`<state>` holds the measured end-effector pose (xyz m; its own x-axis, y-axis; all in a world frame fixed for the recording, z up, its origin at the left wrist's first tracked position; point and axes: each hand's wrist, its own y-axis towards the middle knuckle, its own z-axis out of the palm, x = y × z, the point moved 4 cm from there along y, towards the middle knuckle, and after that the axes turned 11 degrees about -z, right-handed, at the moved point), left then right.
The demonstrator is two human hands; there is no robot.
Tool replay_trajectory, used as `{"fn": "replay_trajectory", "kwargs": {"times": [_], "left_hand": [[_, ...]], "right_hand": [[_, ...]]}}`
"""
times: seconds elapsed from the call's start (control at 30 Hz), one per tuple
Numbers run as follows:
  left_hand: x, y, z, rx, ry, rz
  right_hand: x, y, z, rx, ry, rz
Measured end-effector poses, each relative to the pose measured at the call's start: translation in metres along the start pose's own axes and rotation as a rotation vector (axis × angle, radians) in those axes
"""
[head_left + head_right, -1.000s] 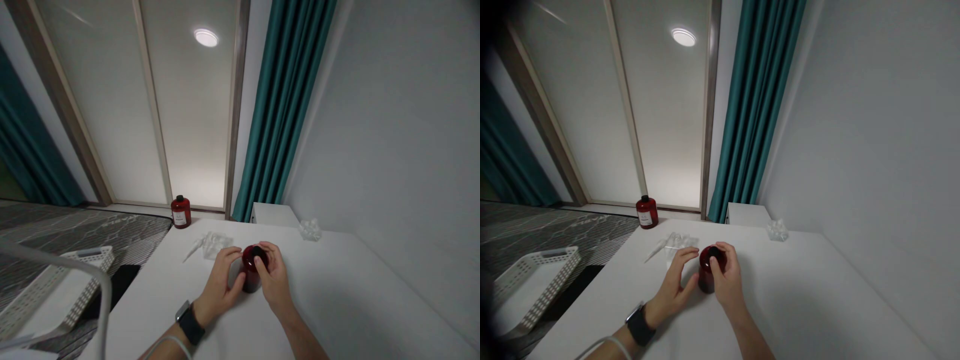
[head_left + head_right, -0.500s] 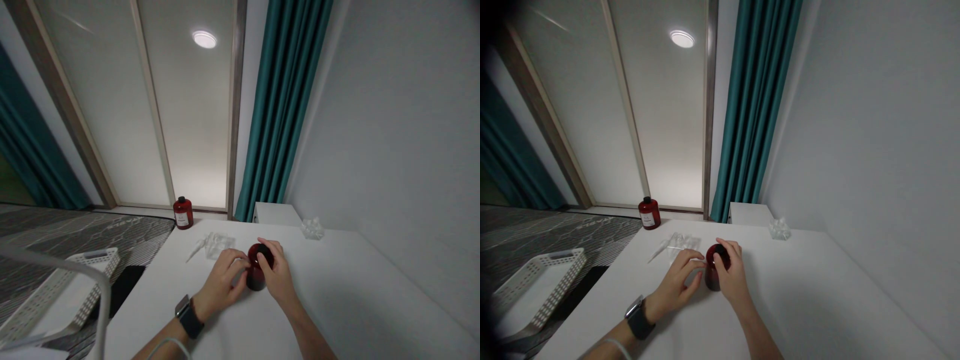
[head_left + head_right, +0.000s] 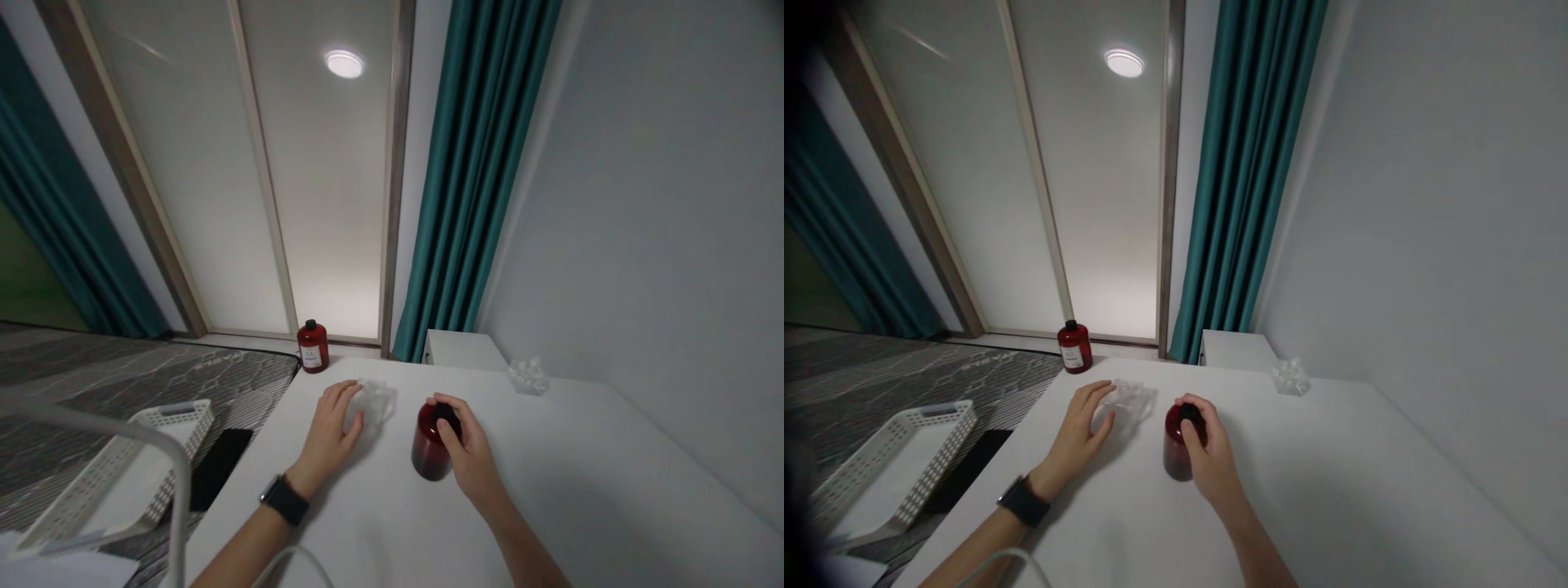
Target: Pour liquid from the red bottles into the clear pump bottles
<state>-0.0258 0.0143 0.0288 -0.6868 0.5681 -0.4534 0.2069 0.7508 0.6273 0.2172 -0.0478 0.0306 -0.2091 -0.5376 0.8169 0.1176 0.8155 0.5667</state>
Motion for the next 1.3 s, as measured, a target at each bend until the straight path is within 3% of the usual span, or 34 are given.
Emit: {"fn": "replay_trajectory", "kwargs": {"times": [0.2, 0.33, 0.57, 0.83, 1.0, 1.3], "left_hand": [[-0.001, -0.003, 0.009, 0.104, 0.001, 0.002], [-0.003, -0.004, 0.012, 0.11, 0.001, 0.013], [-0.002, -0.004, 0.012, 0.116, -0.001, 0.005], [-0.002, -0.005, 0.012, 0.126, -0.009, 0.0], [-0.001, -0.005, 0.012, 0.131, -0.005, -0.009], [-0.002, -0.003, 0.011, 0.124, -0.021, -0.015]], "right_hand": [[-0.003, 0.013, 0.008, -0.091, 0.01, 0.052], [-0.009, 0.034, 0.013, -0.117, -0.014, 0.077], [-0.039, 0.079, 0.024, -0.137, -0.118, -0.003], [-0.07, 0.116, 0.037, -0.063, -0.219, -0.14], [-0.079, 0.112, 0.035, 0.009, -0.278, -0.172], [-0.11, 0.073, 0.01, -0.023, -0.407, -0.08]]}}
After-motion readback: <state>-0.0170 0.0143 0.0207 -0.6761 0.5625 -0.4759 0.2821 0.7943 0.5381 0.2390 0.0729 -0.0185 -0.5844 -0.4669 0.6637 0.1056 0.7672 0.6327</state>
